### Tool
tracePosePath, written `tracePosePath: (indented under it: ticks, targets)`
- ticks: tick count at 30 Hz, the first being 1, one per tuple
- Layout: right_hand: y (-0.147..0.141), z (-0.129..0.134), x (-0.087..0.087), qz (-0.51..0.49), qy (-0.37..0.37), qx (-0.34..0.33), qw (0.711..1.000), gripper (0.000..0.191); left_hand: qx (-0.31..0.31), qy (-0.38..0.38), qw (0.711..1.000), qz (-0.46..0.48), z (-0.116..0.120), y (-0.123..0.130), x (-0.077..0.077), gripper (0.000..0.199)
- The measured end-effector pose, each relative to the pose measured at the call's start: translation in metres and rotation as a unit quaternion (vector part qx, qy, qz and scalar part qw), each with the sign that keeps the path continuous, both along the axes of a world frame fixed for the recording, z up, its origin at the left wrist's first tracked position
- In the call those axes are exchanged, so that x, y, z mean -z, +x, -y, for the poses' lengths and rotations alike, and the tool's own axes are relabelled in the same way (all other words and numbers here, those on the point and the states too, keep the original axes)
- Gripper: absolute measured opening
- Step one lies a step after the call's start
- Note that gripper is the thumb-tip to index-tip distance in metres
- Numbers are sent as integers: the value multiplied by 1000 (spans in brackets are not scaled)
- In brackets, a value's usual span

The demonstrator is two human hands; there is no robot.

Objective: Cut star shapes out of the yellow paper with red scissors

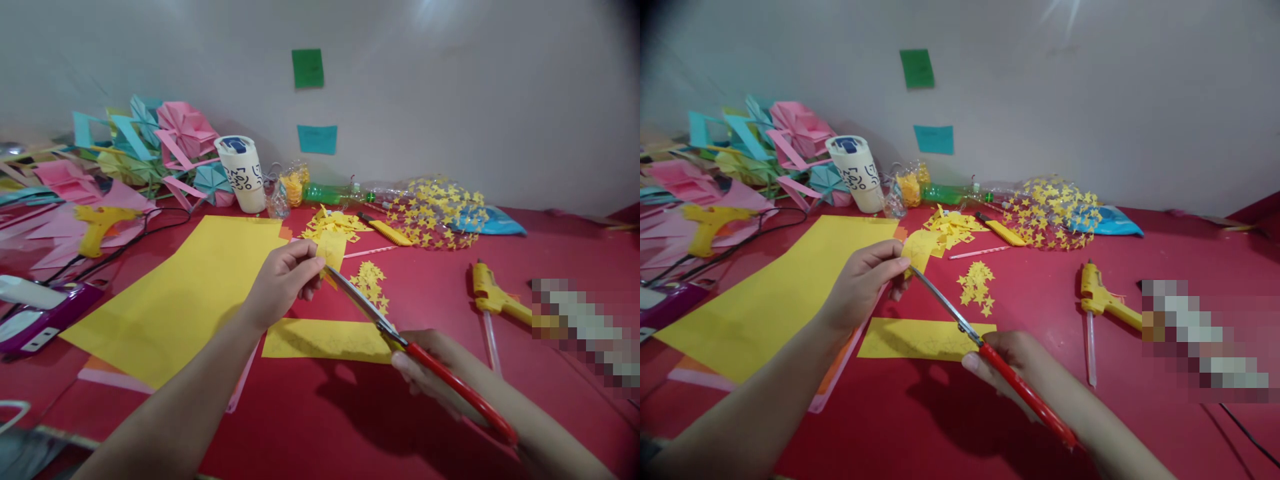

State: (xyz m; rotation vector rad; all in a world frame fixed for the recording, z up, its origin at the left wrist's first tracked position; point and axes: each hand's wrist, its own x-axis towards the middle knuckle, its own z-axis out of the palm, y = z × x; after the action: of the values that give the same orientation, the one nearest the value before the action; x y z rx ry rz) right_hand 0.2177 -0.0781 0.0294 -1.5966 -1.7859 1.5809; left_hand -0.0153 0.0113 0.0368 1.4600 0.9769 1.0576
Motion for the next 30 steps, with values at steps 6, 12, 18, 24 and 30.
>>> tracePosePath:
  ticks: [6,12,18,24,30]
  targets:
    - [2,-1,5,-22,-3,1,1000,53,-6,-6,998,56,1,2,7,21]
    - [1,1,8,-80,20,-25,996,60,-23,-13,992,123,8,11,13,12]
    - [-4,8,12,-109,44,-10,993,57,-16,-13,989,143,13,18,18,12]
    - [-5,8,13,-118,66,-10,991,57,-11,-21,989,145,14,21,20,15]
    - [-10,9,7,-91,42,38,994,53,-7,-18,989,144,13,20,21,15]
